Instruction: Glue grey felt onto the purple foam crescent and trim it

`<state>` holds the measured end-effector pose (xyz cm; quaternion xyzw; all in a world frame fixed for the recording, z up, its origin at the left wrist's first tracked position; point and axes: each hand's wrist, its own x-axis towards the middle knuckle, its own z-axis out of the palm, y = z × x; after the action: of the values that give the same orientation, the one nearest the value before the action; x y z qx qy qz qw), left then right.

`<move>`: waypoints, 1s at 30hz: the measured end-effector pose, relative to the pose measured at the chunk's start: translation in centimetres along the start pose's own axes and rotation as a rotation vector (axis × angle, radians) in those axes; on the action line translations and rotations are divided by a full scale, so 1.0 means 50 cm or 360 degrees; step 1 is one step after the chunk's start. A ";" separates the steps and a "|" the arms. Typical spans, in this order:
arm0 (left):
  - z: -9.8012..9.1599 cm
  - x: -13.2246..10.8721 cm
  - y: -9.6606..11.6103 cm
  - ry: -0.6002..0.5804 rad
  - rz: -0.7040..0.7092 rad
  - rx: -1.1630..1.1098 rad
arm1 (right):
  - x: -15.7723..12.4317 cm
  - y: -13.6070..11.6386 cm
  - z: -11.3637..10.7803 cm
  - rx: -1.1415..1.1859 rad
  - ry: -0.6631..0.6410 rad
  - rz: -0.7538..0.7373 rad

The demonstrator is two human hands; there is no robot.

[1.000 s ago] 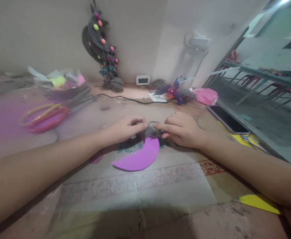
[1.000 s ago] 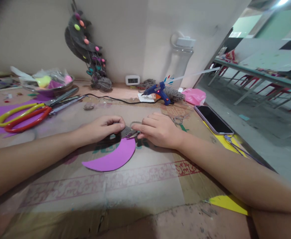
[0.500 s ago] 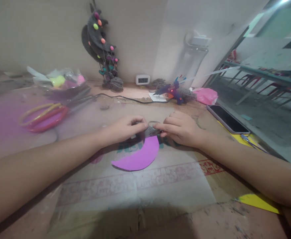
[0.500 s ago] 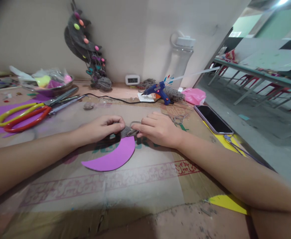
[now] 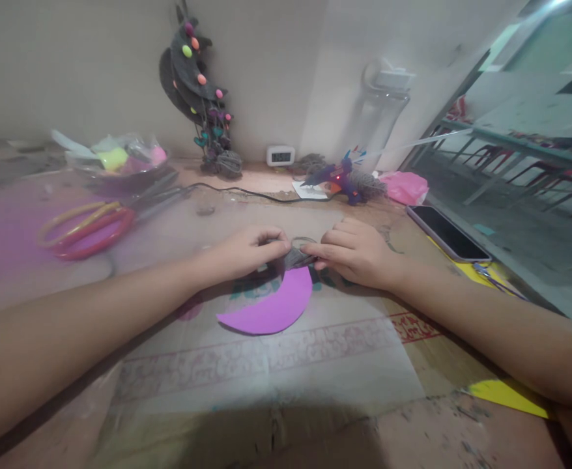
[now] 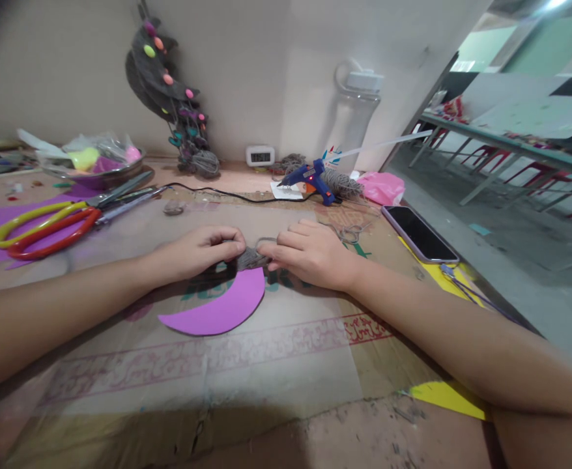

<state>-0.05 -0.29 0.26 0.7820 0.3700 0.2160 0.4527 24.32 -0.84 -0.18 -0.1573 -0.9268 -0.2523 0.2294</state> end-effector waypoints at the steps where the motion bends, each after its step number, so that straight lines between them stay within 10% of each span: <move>1: 0.000 0.000 0.000 -0.0003 -0.0001 0.0000 | 0.000 0.000 0.000 -0.0002 0.0003 0.0005; 30: -0.001 -0.001 0.001 0.0005 -0.0003 0.0014 | 0.003 -0.004 -0.005 0.0087 0.0014 0.0023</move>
<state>-0.10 -0.30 0.33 0.7833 0.3724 0.2152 0.4489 24.20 -1.11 -0.01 -0.1566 -0.9311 -0.2259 0.2396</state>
